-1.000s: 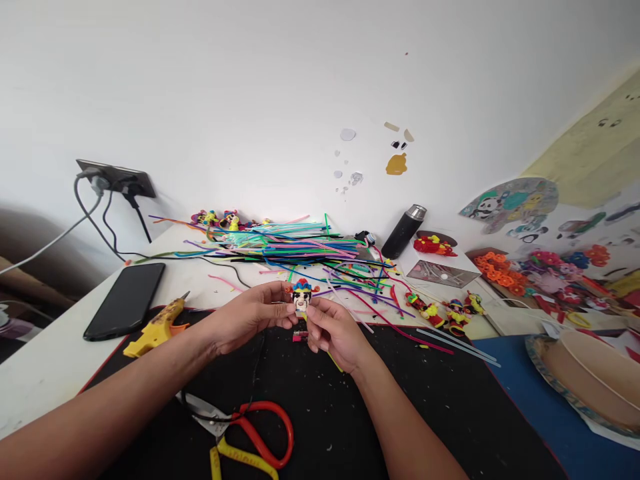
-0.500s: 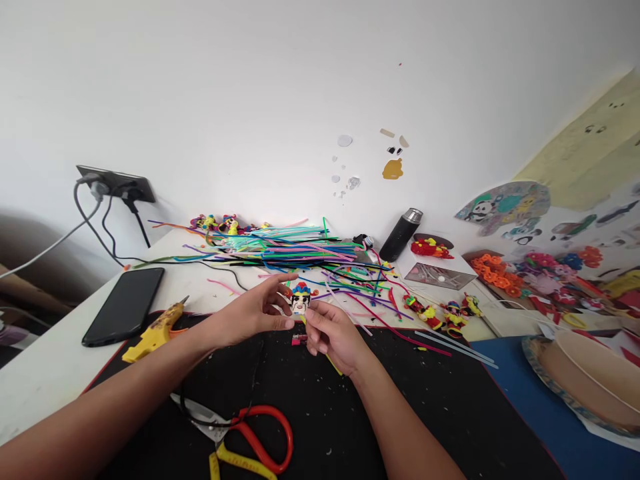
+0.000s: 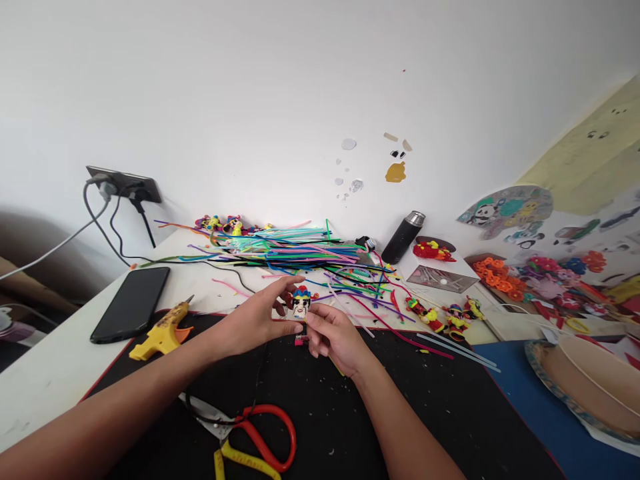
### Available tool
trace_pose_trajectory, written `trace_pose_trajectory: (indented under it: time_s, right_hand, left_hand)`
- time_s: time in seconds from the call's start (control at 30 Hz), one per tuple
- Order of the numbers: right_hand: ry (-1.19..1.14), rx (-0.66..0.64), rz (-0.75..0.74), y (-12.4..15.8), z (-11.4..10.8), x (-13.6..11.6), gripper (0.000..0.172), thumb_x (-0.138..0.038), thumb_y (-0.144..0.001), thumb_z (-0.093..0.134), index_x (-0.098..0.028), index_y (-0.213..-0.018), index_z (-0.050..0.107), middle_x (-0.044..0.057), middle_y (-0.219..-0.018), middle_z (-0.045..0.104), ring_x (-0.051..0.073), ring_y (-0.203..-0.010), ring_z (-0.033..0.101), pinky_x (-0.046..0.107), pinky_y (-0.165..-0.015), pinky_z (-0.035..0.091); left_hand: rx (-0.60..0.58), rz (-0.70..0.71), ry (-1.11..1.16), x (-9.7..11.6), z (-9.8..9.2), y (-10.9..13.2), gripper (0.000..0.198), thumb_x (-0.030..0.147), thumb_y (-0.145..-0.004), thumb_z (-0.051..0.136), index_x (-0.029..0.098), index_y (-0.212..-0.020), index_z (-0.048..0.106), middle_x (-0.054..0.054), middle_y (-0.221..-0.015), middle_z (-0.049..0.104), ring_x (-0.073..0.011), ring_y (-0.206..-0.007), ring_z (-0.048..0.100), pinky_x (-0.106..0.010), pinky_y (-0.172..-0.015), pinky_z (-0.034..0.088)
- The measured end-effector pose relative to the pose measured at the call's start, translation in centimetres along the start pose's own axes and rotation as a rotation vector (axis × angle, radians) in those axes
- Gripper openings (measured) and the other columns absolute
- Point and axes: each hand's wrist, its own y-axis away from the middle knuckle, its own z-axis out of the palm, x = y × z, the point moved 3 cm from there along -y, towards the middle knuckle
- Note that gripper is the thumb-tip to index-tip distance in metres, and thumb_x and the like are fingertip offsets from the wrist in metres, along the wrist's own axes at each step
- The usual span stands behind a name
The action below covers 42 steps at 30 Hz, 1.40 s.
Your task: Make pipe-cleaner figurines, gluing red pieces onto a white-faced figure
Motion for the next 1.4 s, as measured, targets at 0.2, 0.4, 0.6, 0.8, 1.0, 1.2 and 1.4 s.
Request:
trace_pose_trajectory:
  time_s: [0.2,0.4,0.6,0.8,1.0,1.2,1.4]
  right_hand:
    - [0.034,-0.03,0.006,0.0,0.1,0.1,0.042,-0.054,-0.084,0.087,-0.018,-0.094,0.069,-0.009,-0.054,0.056,0.005,-0.036,0.035,0.022,-0.043,0.039]
    - [0.048,-0.03,0.008,0.0,0.1,0.2,0.043,-0.054,-0.085,0.086,-0.017,-0.097,0.069,-0.009,-0.054,0.056,0.005,-0.037,0.035,0.022,-0.043,0.039]
    - [0.065,-0.051,0.003,0.0,0.1,0.1,0.041,-0.055,-0.087,0.084,-0.017,-0.093,0.068,-0.009,-0.055,0.057,0.005,-0.037,0.037,0.021,-0.043,0.038]
    - [0.066,-0.015,0.01,-0.1,-0.2,0.2,0.045,-0.055,-0.085,0.084,-0.016,-0.105,0.075,-0.009,-0.055,0.057,0.005,-0.037,0.036,0.022,-0.043,0.038]
    - [0.036,0.085,-0.006,-0.1,-0.6,-0.3,0.047,-0.056,-0.081,0.087,-0.016,-0.104,0.079,-0.009,-0.055,0.054,0.005,-0.039,0.037,0.022,-0.045,0.04]
    - [0.058,0.11,-0.029,-0.1,-0.7,-0.5,0.045,-0.056,-0.083,0.085,-0.016,-0.102,0.078,-0.008,-0.056,0.054,0.006,-0.04,0.039,0.024,-0.047,0.041]
    - [0.108,0.093,-0.034,-0.1,-0.6,-0.2,0.045,-0.058,-0.084,0.083,-0.016,-0.101,0.078,-0.008,-0.057,0.053,0.006,-0.04,0.038,0.023,-0.045,0.036]
  left_hand:
    - [0.006,0.078,-0.087,0.1,0.0,0.1,0.068,0.039,-0.089,0.082,0.033,-0.151,0.056,-0.009,-0.147,0.062,-0.0255,-0.105,0.066,-0.037,-0.093,0.055]
    - [0.016,0.098,-0.146,-0.1,0.2,0.0,0.055,0.037,-0.091,0.078,0.03,-0.142,0.061,-0.008,-0.145,0.064,-0.0267,-0.11,0.066,-0.036,-0.093,0.054]
    - [0.031,0.093,-0.153,0.3,0.3,-0.1,0.044,0.039,-0.091,0.077,0.029,-0.133,0.066,-0.008,-0.131,0.07,-0.0247,-0.096,0.066,-0.037,-0.087,0.055]
    - [0.044,0.039,-0.147,0.6,-1.4,-0.3,0.052,0.05,-0.09,0.076,0.028,-0.135,0.064,-0.007,-0.123,0.071,-0.0247,-0.095,0.065,-0.037,-0.088,0.054]
    - [0.099,-0.05,-0.367,-0.7,-4.9,-1.1,0.063,0.066,-0.09,0.069,0.027,-0.139,0.061,-0.006,-0.117,0.072,-0.0285,-0.1,0.066,-0.037,-0.087,0.052]
    - [0.055,-0.111,-0.551,-3.7,-6.2,-1.8,0.062,0.065,-0.089,0.065,0.023,-0.135,0.063,-0.011,-0.119,0.074,-0.0332,-0.107,0.069,-0.041,-0.093,0.051]
    - [0.083,-0.139,-0.648,-4.9,-9.8,-1.7,0.067,0.067,-0.088,0.063,0.022,-0.137,0.061,-0.01,-0.112,0.074,-0.0321,-0.1,0.07,-0.038,-0.086,0.05]
